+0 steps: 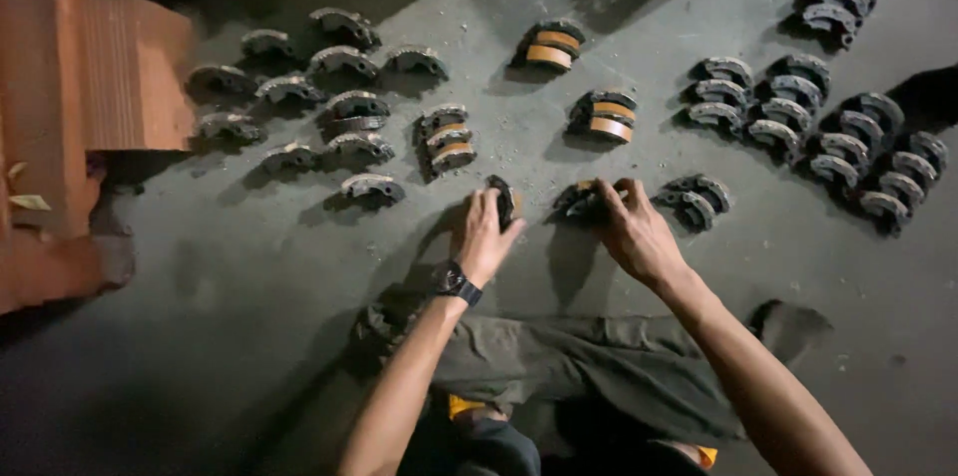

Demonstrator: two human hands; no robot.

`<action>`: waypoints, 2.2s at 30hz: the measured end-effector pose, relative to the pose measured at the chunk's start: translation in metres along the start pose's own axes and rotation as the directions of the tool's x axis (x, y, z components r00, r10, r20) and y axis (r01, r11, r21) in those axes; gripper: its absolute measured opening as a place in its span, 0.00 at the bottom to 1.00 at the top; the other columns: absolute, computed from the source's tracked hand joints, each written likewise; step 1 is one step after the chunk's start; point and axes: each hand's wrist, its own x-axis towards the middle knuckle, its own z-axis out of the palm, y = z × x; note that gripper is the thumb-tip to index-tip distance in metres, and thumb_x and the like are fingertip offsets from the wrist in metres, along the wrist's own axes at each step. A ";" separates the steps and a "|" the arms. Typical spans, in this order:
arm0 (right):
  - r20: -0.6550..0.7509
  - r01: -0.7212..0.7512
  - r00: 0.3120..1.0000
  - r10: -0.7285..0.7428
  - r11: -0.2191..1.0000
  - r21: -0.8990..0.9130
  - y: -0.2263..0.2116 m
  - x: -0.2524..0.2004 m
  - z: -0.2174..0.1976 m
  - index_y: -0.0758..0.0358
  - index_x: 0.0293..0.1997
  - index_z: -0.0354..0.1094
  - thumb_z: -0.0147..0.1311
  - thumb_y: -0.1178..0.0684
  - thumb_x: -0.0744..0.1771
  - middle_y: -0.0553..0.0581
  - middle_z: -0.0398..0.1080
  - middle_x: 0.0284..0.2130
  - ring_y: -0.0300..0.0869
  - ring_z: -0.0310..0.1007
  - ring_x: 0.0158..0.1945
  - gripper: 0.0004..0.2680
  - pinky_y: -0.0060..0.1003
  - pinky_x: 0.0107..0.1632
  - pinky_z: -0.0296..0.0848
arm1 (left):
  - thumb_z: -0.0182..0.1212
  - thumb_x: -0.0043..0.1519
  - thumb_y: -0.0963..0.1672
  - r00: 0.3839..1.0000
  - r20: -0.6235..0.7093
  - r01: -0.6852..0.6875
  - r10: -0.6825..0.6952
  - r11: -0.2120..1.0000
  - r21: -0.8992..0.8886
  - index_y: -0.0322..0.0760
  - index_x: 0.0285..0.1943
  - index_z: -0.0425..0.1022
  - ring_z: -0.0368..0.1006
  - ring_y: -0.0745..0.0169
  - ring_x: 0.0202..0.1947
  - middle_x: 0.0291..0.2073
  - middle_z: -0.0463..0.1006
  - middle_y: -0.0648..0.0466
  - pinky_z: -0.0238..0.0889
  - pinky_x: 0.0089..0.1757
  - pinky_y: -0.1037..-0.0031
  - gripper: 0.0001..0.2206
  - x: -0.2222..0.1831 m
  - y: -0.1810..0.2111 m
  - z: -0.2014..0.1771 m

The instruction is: Sort and organize a large pile of motorcycle drum brake shoes on the floor.

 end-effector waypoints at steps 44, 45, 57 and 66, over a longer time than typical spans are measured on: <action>-0.096 0.008 0.966 0.239 0.346 0.938 0.020 -0.065 -0.009 0.69 0.58 0.70 0.54 0.60 0.69 0.53 0.71 0.46 0.38 0.76 0.45 0.11 0.34 0.48 0.79 | 0.66 0.65 0.41 0.748 0.492 0.660 -0.445 0.427 -0.618 0.30 0.44 0.82 0.72 0.74 0.32 0.35 0.81 0.56 0.63 0.33 0.81 0.05 0.006 0.118 0.059; -0.100 0.013 0.965 0.240 0.339 0.941 0.023 -0.063 -0.010 0.69 0.58 0.70 0.54 0.60 0.69 0.53 0.71 0.46 0.38 0.76 0.45 0.11 0.34 0.48 0.79 | 0.66 0.65 0.41 0.749 0.491 0.660 -0.444 0.435 -0.613 0.30 0.44 0.82 0.72 0.74 0.32 0.35 0.81 0.56 0.63 0.33 0.81 0.05 0.008 0.118 0.058; -0.061 0.016 0.964 0.257 0.171 0.985 0.029 -0.064 0.007 0.71 0.59 0.69 0.52 0.64 0.68 0.55 0.76 0.45 0.37 0.76 0.48 0.12 0.35 0.53 0.76 | 0.64 0.65 0.39 0.737 0.585 0.668 -0.339 0.233 -0.707 0.29 0.52 0.81 0.72 0.75 0.34 0.40 0.82 0.56 0.64 0.33 0.83 0.09 0.002 0.105 0.046; -0.035 0.002 0.966 0.255 0.130 0.992 0.020 -0.063 -0.002 0.72 0.60 0.69 0.52 0.64 0.69 0.55 0.76 0.43 0.38 0.75 0.47 0.12 0.35 0.52 0.76 | 0.59 0.66 0.37 0.694 0.637 0.684 -0.335 0.031 -0.729 0.28 0.51 0.79 0.79 0.62 0.41 0.43 0.83 0.49 0.75 0.43 0.72 0.07 0.008 0.113 0.031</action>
